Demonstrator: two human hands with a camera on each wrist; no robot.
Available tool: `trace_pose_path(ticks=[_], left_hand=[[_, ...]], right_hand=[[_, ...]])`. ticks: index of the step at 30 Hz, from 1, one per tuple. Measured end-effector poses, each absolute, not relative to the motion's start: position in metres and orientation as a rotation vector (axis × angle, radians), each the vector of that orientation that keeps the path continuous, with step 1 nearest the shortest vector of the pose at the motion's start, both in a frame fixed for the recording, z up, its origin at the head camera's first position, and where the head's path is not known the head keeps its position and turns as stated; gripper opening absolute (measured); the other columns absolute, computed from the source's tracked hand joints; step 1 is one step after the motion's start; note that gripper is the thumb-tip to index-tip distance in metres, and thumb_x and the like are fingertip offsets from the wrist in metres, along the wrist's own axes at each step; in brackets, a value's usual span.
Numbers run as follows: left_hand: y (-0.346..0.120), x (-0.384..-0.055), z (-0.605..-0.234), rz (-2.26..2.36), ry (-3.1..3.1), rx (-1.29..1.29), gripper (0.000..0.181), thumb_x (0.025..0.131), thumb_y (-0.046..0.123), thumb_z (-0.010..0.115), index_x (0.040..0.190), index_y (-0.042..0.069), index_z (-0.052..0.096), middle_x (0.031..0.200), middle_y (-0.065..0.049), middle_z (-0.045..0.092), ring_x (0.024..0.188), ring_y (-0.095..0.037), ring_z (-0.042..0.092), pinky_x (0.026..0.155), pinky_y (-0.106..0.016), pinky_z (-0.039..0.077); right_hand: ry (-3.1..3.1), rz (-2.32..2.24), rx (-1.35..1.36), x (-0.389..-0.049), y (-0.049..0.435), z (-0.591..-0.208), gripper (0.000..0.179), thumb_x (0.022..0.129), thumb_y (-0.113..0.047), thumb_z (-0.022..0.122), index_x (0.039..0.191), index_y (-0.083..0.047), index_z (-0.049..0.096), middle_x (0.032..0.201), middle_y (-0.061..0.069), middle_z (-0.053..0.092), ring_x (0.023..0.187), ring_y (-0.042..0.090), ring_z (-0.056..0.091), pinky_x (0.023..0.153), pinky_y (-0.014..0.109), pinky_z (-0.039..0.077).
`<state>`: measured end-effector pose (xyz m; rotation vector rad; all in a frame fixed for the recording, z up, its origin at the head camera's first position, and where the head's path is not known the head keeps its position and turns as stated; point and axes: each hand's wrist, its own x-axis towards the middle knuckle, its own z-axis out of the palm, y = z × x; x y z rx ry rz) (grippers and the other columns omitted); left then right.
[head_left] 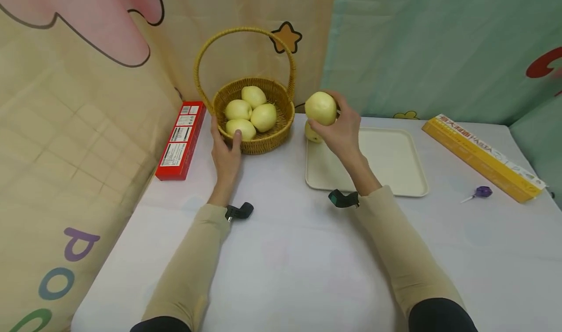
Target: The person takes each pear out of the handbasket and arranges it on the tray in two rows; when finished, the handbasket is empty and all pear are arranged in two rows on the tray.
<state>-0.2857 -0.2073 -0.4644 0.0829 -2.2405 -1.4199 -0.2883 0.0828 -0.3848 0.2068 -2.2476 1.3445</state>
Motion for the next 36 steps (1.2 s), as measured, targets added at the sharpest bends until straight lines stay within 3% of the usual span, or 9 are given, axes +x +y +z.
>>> trace_pose_path(ticks=[8,16,26,36], left_hand=[[-0.208,-0.286,-0.466,-1.431,-2.250,0.086,0.080,0.106,0.048,0.054,0.171,0.024,0.013,0.177,0.007,0.017,0.161,-0.012,0.020,0.131,-0.036,0.018],[-0.209,-0.288,-0.467,-1.435,-2.248,0.098,0.081,0.106,0.050,0.054,0.171,0.026,0.012,0.177,0.008,0.018,0.160,-0.010,0.020,0.131,-0.035,0.019],[-0.208,-0.286,-0.464,-1.439,-2.247,0.088,0.080,0.105,0.050,0.054,0.170,0.027,0.014,0.176,0.008,0.019,0.160,-0.012,0.021,0.131,-0.037,0.019],[-0.207,-0.287,-0.464,-1.451,-2.249,0.098,0.078,0.107,0.047,0.054,0.170,0.026,0.013,0.176,0.008,0.019,0.160,-0.010,0.021,0.131,-0.034,0.020]], right_hand=[[-2.252,1.316,-0.012,-0.291,0.126,-0.403,0.064,0.079,-0.017,0.085,0.139,-0.008,0.063,0.129,0.017,0.071,0.119,0.030,0.066,0.098,0.050,0.056],[-2.311,1.340,-0.238,-0.298,0.154,-0.422,0.064,0.082,-0.022,0.081,0.141,-0.008,0.061,0.137,0.017,0.067,0.127,0.038,0.057,0.110,0.055,0.039],[-2.348,1.330,-0.396,-0.300,0.158,-0.440,0.069,0.083,-0.022,0.079,0.144,-0.002,0.055,0.141,0.021,0.061,0.133,0.039,0.051,0.113,0.056,0.038],[-2.433,1.320,-0.481,-0.296,0.156,-0.436,0.072,0.084,-0.023,0.074,0.148,-0.003,0.046,0.140,0.024,0.050,0.130,0.040,0.047,0.107,0.054,0.040]])
